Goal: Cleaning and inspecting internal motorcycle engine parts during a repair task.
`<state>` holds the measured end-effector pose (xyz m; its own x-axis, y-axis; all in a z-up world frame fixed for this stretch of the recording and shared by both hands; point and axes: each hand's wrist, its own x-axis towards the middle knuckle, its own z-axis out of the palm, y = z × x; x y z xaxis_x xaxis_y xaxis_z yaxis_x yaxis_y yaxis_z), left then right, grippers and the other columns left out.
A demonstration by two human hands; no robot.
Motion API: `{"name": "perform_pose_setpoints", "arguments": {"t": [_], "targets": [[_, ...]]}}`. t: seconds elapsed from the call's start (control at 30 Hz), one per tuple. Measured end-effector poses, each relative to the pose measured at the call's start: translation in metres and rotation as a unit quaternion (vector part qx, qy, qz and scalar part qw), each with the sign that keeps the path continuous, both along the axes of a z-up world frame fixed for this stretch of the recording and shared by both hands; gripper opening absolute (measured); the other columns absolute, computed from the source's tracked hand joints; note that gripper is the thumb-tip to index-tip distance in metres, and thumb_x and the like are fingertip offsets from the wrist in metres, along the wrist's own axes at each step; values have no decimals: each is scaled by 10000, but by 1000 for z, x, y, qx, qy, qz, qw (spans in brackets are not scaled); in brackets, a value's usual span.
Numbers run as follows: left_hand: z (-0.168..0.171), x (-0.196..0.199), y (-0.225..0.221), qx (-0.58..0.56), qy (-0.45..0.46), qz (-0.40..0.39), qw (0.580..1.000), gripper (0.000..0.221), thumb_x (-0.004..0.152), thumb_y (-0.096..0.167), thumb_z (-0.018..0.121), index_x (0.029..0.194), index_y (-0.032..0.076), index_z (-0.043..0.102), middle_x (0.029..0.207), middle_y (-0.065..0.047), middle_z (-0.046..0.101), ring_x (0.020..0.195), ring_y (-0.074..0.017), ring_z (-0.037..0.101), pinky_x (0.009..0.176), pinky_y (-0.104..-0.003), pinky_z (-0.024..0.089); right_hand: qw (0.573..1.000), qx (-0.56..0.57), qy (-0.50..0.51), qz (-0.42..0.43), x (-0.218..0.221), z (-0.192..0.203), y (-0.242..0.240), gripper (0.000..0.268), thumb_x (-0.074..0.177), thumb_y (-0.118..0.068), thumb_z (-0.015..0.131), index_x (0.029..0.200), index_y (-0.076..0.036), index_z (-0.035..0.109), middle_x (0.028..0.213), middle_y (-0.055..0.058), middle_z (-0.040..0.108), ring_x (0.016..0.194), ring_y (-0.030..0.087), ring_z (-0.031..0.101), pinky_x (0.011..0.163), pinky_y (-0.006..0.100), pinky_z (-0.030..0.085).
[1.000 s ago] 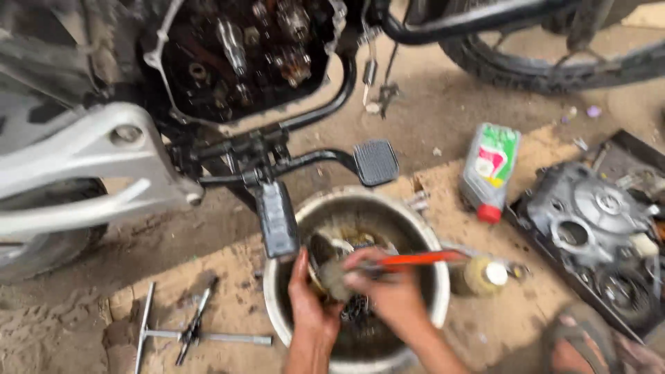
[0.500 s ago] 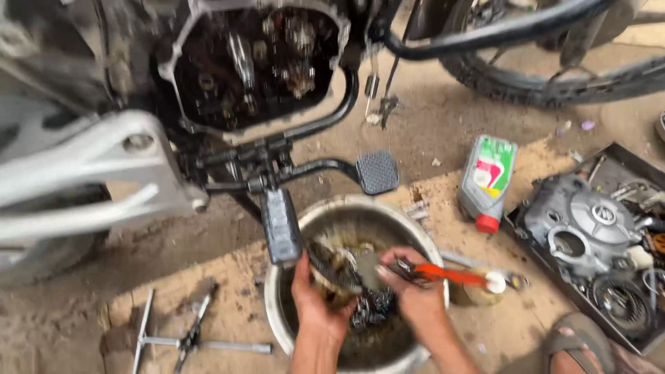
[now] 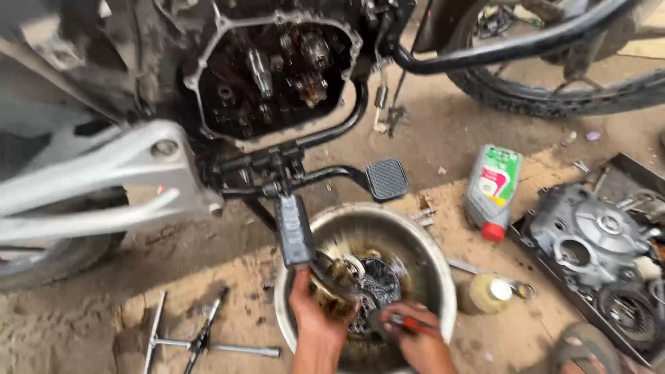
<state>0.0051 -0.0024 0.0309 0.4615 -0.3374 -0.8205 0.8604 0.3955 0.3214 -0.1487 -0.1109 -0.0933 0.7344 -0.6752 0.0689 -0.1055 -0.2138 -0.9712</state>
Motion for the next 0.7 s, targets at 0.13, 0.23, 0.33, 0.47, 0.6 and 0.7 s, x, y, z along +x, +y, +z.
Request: {"name": "perform_pose_setpoints", "arguments": {"t": [0.13, 0.23, 0.33, 0.47, 0.6, 0.7], "targets": [[7, -7, -3, 120, -114, -36, 986, 677, 787, 453, 654, 1438, 338, 507, 1346, -10, 619, 1164, -287, 559, 934, -521, 418, 998, -3, -60, 16, 26, 85, 15, 168, 753, 62, 783, 895, -20, 743, 944, 95, 758, 926, 222, 724, 841, 343, 582], [14, -10, 3, 129, -179, -92, 971, 826, 770, 463, 686, 1531, 373, 379, 1453, -14, 613, 1212, -324, 592, 992, -547, 427, 994, -91, -47, 24, 42, 113, -9, 210, 743, 61, 792, 924, -38, 755, 946, 66, 746, 936, 190, 698, 847, 330, 558], [15, 0, 8, 242, -257, -216, 910, 856, 751, 479, 753, 1543, 380, 443, 1590, 58, 415, 1389, -225, 385, 1123, -567, 267, 1000, -17, 3, -4, 57, 110, -38, 223, 742, 72, 778, 913, -69, 752, 914, 37, 741, 910, 163, 681, 825, 320, 549], [-15, -7, 34, 48, -317, -280, 905, 810, 723, 391, 737, 1501, 265, 553, 1420, -58, 624, 1314, -333, 530, 1106, -535, 380, 995, 52, 12, 88, 36, 95, -65, 205, 766, 72, 776, 894, -71, 706, 942, 18, 758, 942, 137, 690, 844, 309, 563], [-29, 8, 34, 13, -354, -339, 872, 827, 649, 270, 687, 1470, 181, 640, 1258, -86, 773, 1187, -250, 634, 1015, -390, 425, 991, 52, 40, 113, 50, 122, -85, 212, 733, 80, 764, 862, -78, 704, 956, 9, 767, 972, 124, 708, 860, 308, 579], [-47, 12, 40, -98, -205, -285, 931, 705, 710, 238, 737, 1387, 56, 661, 1142, -131, 733, 1038, -271, 693, 956, -417, 547, 974, 179, 40, 130, 53, 135, -82, 198, 749, 51, 790, 871, -77, 701, 971, 21, 735, 956, 138, 683, 826, 328, 584]]}}
